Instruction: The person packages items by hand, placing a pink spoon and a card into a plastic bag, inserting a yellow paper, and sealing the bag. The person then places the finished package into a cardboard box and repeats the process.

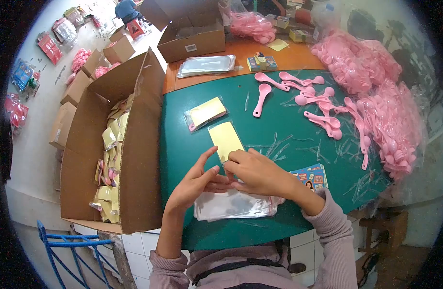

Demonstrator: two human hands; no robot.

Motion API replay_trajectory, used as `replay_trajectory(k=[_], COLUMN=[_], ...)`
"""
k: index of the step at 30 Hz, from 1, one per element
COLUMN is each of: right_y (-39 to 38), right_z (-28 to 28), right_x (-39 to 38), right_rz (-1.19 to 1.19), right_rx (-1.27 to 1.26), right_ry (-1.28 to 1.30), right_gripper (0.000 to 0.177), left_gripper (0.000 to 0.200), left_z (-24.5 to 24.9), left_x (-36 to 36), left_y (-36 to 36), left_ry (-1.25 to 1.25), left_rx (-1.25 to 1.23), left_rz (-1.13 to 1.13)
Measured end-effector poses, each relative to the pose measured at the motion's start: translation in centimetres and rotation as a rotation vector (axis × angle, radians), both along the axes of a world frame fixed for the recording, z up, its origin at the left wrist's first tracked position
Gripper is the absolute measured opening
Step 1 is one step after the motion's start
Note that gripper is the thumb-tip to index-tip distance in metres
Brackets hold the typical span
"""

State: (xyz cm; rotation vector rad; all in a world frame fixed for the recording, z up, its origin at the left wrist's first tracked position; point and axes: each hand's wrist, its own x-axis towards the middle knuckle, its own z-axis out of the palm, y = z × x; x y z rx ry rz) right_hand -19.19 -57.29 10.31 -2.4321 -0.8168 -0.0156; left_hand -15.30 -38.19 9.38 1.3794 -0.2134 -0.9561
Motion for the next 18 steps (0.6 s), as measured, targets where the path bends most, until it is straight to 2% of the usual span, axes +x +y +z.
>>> replay_trajectory(k=[2, 4, 6, 8, 11, 13, 15, 16, 18], right_y=[0.3, 0.7, 1.1, 1.4, 1.8, 1.8, 1.2, 0.4, -3.1], right_z=[0.0, -0.1, -0.6, -0.5, -1.0, -1.0, -0.4, 0.4, 2.6], right_x=[-0.1, -0.1, -0.1, -0.2, -0.2, -0.2, 0.1, 0.2, 0.3], right_rz=[-0.022, -0.044, -0.069, -0.07, -0.038, -0.004, 0.092, 0.091, 0.056], right_rx=[-0.047, -0.094, -0.209, -0.255, -0.266, -0.231, 0.073, 0.071, 0.492], right_ry=[-0.076, -0.156, -0.381, -0.416, -0.467, -0.484, -0.28, -0.281, 0.202], right_gripper=[0.017, 0.015, 0.009, 0.007, 0.007, 0.009, 0.009, 0.009, 0.01], left_gripper=[0.057, 0.053, 0.057, 0.06, 0.064, 0.059, 0.056, 0.052, 0.049], left_z=[-0.2, -0.5, -0.8, -0.8, -1.0, -1.9, -2.0, -2.0, -0.8], left_x=[0.0, 0.0, 0.2, 0.3, 0.1, 0.1, 0.2, 0.3, 0.2], left_y=[-0.2, -0.3, -0.2, -0.3, -0.5, -0.7, -0.7, -0.7, -0.6], left_ry=[0.024, 0.072, 0.077, 0.083, -0.016, -0.193, -0.244, -0.293, -0.213], left_rx=[-0.028, -0.083, -0.082, -0.082, -0.024, 0.078, 0.106, 0.137, 0.084], left_rz=[0.035, 0.169, 0.184, 0.197, 0.238, 0.212, 0.261, 0.31, 0.324])
